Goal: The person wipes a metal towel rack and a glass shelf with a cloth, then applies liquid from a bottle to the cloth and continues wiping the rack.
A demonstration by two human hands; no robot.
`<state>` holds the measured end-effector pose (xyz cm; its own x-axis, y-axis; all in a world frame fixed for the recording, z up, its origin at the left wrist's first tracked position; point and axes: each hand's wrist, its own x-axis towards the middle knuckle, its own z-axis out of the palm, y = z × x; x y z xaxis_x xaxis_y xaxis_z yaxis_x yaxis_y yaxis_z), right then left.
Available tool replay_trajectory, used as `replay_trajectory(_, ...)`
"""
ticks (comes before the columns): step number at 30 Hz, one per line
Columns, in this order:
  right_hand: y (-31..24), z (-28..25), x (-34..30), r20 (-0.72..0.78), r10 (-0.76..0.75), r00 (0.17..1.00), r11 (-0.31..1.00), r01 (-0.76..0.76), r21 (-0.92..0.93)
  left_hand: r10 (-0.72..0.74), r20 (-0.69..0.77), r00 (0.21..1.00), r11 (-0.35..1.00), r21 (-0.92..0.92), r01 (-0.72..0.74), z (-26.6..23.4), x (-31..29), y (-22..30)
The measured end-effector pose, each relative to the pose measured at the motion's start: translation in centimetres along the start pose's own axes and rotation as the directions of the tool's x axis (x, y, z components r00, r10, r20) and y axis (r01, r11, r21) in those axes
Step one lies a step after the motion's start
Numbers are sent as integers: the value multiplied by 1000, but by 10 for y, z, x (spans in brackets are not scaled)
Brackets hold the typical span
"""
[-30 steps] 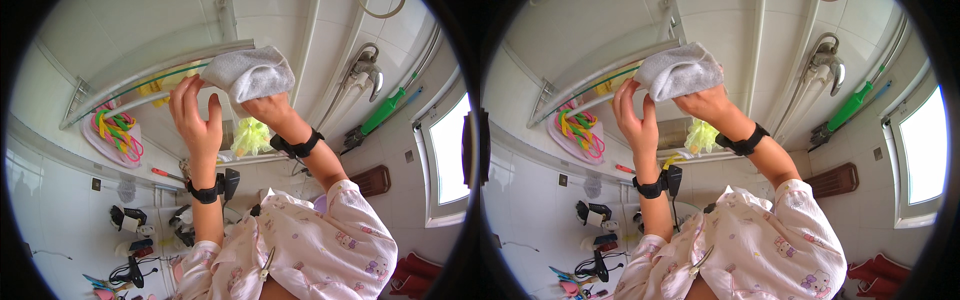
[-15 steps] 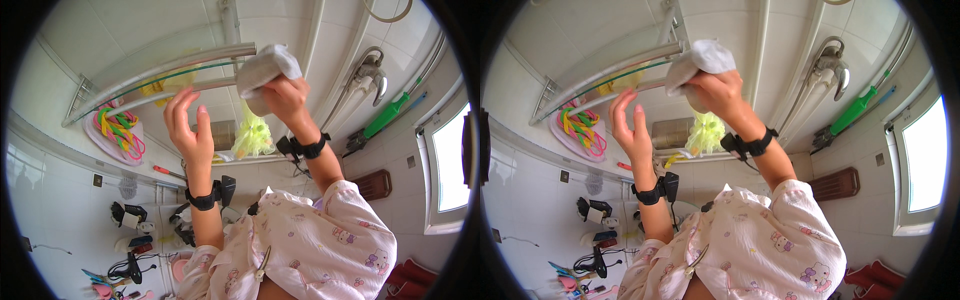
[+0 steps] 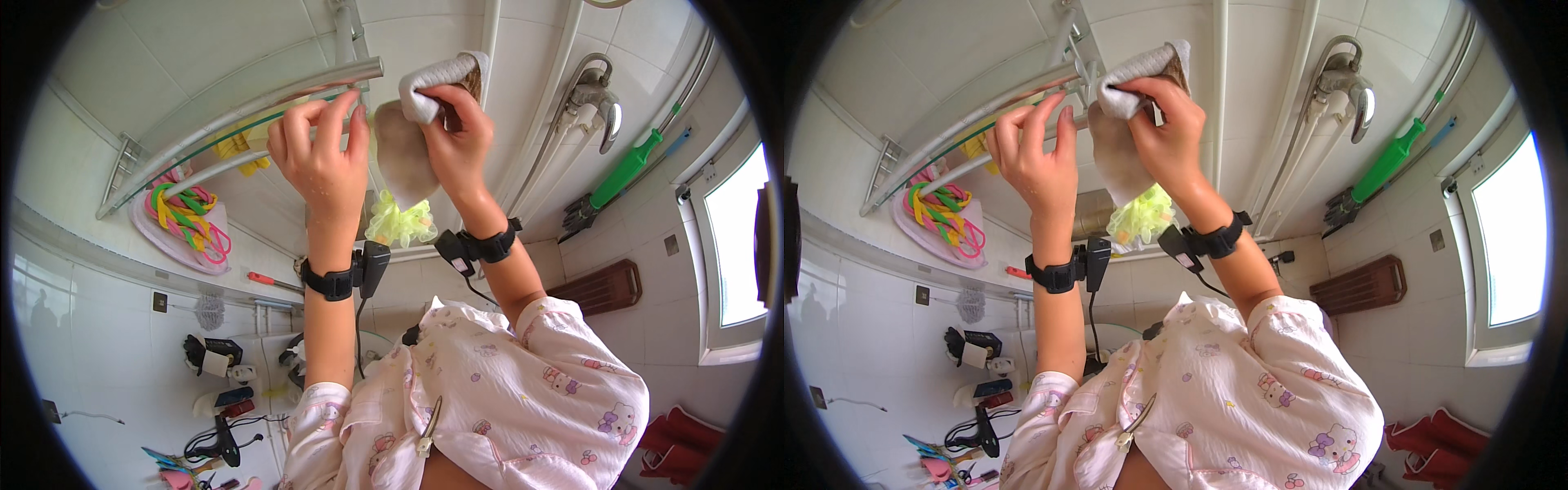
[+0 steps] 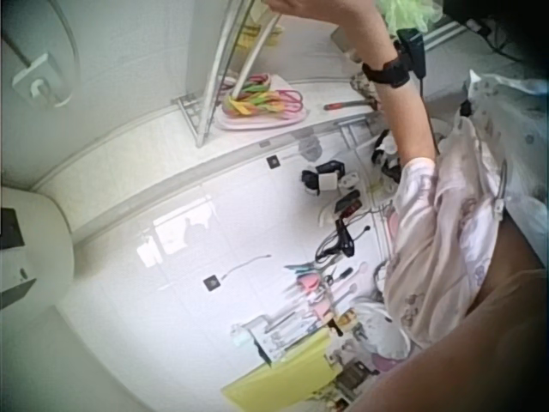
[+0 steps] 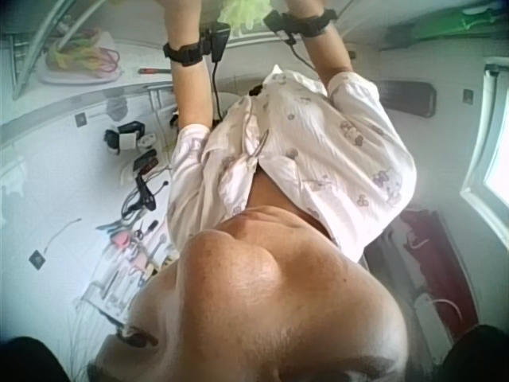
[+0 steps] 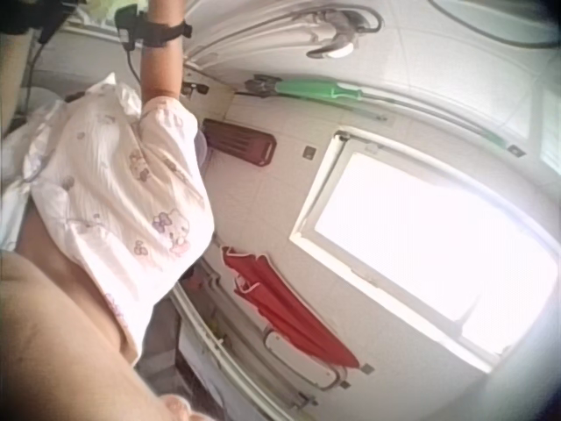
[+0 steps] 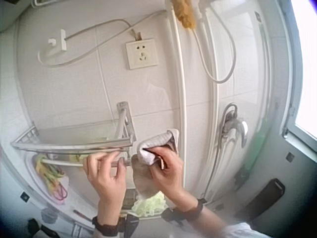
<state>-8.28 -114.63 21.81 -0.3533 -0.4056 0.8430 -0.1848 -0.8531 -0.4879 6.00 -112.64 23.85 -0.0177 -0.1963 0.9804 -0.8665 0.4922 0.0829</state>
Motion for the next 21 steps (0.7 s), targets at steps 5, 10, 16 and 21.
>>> replay_trajectory(5,-3,21,7,91,-111,990,986,121,-115,-97,-64,993,995,-12,96,-3,-2,-6)
replay_trajectory(10,-4,35,9,158,-175,972,966,201,-164,-130,49,990,991,1,130,-15,-11,-6)
replay_trajectory(16,10,33,13,172,-415,893,848,448,-282,-198,107,974,978,-38,203,-26,-15,1)
replay_trajectory(21,11,45,4,35,-412,910,870,405,-282,-313,86,946,941,-108,321,-43,-23,4)
